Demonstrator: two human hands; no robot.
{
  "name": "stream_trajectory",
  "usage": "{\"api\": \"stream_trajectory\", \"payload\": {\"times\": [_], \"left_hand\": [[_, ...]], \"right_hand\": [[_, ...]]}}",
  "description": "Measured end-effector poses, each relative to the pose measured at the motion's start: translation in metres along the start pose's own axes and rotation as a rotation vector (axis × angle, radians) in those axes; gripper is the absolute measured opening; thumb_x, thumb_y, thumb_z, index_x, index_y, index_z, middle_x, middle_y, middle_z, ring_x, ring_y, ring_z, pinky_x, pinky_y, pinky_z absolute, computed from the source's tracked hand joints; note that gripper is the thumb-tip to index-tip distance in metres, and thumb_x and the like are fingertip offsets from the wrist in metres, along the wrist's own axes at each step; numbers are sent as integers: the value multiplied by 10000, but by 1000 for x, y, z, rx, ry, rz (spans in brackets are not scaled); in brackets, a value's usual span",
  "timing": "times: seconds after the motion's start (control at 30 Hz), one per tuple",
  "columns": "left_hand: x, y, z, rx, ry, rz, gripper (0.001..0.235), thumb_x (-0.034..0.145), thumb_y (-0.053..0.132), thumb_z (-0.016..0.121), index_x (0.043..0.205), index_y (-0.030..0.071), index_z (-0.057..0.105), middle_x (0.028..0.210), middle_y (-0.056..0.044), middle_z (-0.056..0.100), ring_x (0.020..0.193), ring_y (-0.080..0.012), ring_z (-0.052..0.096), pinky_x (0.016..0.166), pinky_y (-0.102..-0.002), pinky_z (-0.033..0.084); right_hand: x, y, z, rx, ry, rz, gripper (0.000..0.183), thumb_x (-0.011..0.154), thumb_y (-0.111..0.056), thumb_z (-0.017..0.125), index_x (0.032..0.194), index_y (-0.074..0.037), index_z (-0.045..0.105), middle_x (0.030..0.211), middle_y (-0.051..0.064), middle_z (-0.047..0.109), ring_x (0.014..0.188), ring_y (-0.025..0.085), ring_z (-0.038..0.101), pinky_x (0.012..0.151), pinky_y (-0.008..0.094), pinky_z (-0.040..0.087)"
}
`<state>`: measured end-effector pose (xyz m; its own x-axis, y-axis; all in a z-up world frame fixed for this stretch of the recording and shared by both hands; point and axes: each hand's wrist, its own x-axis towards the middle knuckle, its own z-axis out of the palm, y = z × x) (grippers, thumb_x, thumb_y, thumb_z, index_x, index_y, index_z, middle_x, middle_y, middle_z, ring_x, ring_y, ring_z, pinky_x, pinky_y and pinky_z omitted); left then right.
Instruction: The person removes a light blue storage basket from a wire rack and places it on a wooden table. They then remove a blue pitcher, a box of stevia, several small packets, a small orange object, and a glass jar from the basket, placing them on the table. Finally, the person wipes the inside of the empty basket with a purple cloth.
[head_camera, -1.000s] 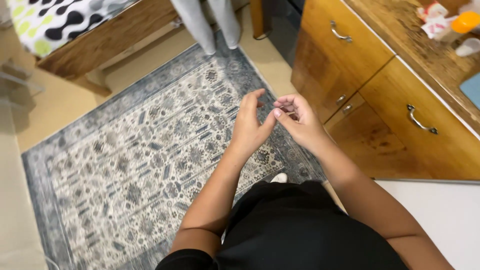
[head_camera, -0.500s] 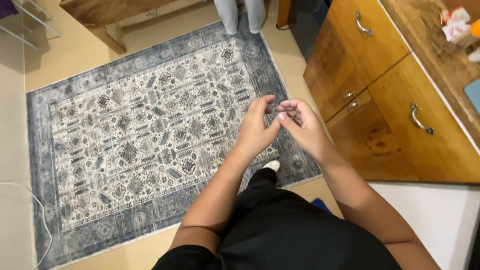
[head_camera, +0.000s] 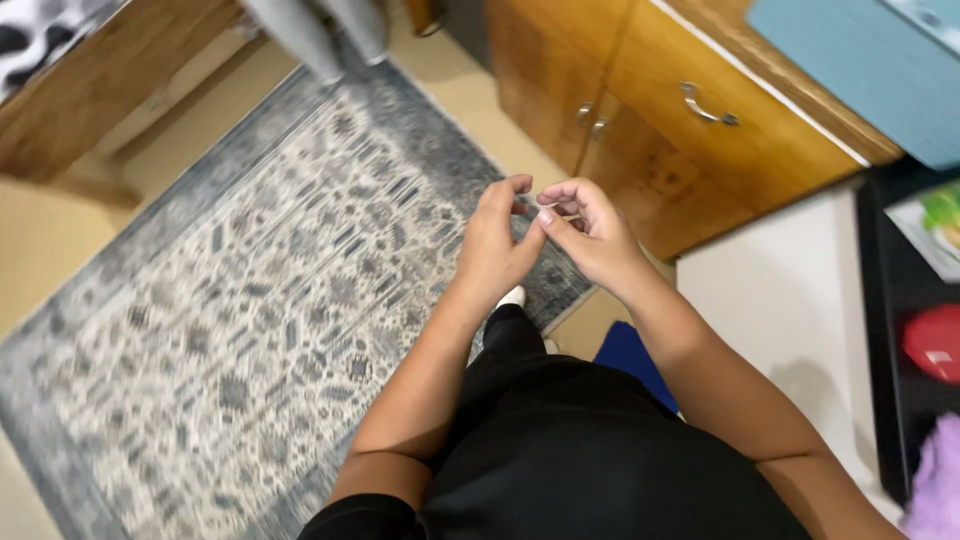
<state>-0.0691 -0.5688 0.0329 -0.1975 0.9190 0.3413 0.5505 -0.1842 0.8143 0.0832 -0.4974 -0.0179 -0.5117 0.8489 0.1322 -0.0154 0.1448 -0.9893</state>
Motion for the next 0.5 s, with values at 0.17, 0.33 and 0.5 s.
{"api": "stream_trajectory", "payload": {"times": [0.17,0.33,0.5], "left_hand": [[22,3,32,-60,-135,30,449,879,146,704,1291,4,596,1146,-214,654,911,-389,744,771,-463,606],[66,7,60,-113,-313,99,455,885,170,700,1290,-12,602,1150,-211,659,938,-369,748,787,-445,606],[117,29,78,-168,-515,228,455,897,151,686,1292,-53,591,1137,-263,647,987,-470,708,836,-497,595]], "right_hand": [[-13,-9,-28,25,141,51,348,1003,-269,704,1286,-96,599,1187,70,695,1038,143,648,807,250,487],[-13,-20,-64,-39,300,60,315,1011,-242,690,1277,-95,606,1135,54,722,1001,122,658,813,246,502],[0,-34,-93,-89,502,78,283,1007,-233,692,1246,-97,621,1057,60,748,933,125,661,826,275,511]]}}
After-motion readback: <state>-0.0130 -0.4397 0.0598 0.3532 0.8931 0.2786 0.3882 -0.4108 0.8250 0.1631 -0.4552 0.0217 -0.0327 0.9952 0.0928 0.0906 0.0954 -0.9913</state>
